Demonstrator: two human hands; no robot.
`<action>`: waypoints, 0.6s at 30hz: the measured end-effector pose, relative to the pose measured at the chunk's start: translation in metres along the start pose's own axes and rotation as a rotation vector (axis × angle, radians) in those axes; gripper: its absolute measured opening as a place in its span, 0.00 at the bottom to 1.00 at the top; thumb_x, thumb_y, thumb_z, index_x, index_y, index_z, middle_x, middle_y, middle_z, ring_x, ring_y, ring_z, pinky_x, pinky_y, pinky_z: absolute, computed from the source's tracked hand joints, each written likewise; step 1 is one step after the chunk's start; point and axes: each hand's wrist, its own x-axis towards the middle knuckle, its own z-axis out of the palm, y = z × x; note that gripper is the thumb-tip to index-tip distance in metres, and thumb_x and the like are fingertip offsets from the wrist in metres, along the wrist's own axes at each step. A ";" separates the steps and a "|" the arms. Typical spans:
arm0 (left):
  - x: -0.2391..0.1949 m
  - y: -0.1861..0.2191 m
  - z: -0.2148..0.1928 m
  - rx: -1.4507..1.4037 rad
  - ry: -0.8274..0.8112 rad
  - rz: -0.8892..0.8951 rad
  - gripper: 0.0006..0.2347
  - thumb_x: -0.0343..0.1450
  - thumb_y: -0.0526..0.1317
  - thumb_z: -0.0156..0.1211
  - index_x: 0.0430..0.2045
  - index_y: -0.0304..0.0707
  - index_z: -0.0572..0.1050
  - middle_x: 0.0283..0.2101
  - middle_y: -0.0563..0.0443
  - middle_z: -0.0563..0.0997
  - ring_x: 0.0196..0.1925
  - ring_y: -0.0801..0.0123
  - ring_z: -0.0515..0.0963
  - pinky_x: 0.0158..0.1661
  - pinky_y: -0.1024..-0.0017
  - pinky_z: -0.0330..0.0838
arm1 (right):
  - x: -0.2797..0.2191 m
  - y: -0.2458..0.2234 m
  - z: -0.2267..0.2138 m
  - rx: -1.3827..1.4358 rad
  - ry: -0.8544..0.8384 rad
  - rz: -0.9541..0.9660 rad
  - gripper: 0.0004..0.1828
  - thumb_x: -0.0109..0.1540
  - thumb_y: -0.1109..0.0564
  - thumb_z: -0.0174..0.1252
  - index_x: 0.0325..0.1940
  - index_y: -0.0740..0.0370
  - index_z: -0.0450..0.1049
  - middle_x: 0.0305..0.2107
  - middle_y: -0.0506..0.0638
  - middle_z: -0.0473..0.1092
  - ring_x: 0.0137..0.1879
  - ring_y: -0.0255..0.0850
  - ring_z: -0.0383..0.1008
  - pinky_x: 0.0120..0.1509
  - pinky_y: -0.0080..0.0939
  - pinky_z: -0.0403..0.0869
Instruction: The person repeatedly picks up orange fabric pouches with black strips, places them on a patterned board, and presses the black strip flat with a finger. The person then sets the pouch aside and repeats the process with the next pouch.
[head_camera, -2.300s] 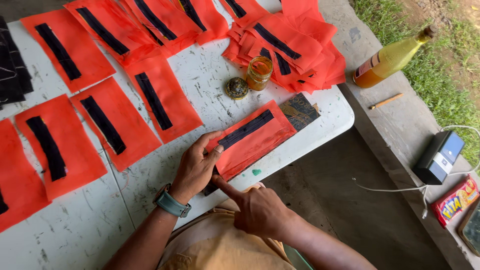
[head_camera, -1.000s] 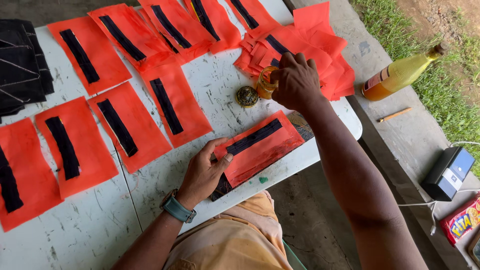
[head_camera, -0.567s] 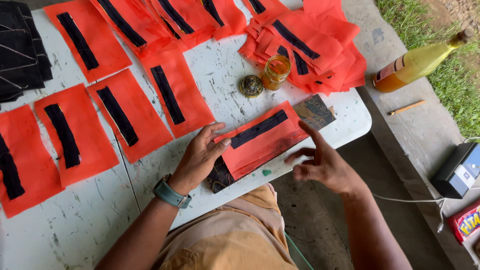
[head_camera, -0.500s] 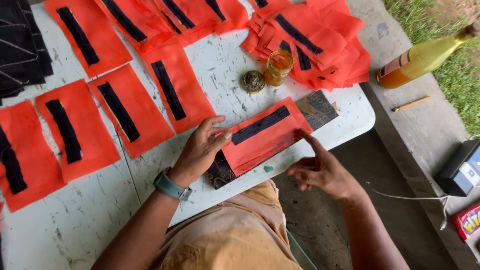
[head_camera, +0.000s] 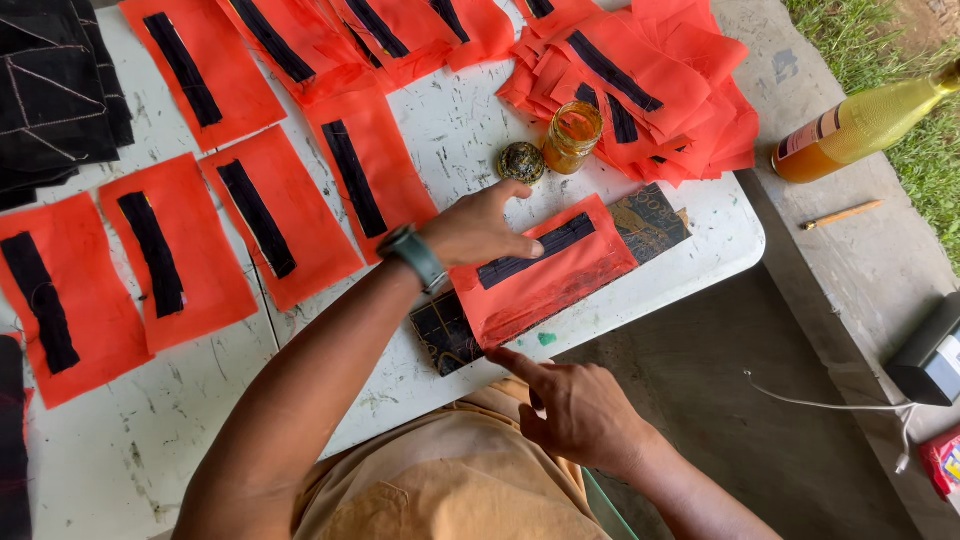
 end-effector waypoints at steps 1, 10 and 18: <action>0.010 0.002 0.003 0.077 0.002 -0.001 0.40 0.58 0.49 0.75 0.64 0.36 0.62 0.61 0.35 0.73 0.61 0.52 0.75 0.59 0.63 0.68 | 0.001 0.001 0.001 0.002 0.105 -0.047 0.44 0.55 0.56 0.59 0.75 0.42 0.56 0.29 0.54 0.78 0.27 0.53 0.77 0.30 0.53 0.74; 0.061 0.019 0.042 0.185 0.121 0.160 0.36 0.51 0.45 0.77 0.55 0.33 0.71 0.51 0.36 0.81 0.54 0.50 0.80 0.54 0.63 0.74 | -0.005 0.053 -0.011 0.179 0.656 -0.031 0.16 0.52 0.58 0.68 0.43 0.60 0.75 0.34 0.54 0.75 0.40 0.51 0.79 0.43 0.45 0.77; 0.056 0.048 0.038 0.236 0.132 0.206 0.29 0.49 0.46 0.78 0.41 0.32 0.77 0.42 0.35 0.82 0.46 0.51 0.82 0.48 0.63 0.76 | 0.022 0.156 -0.059 0.207 0.811 0.081 0.45 0.52 0.67 0.59 0.74 0.59 0.58 0.52 0.55 0.76 0.61 0.54 0.74 0.65 0.51 0.71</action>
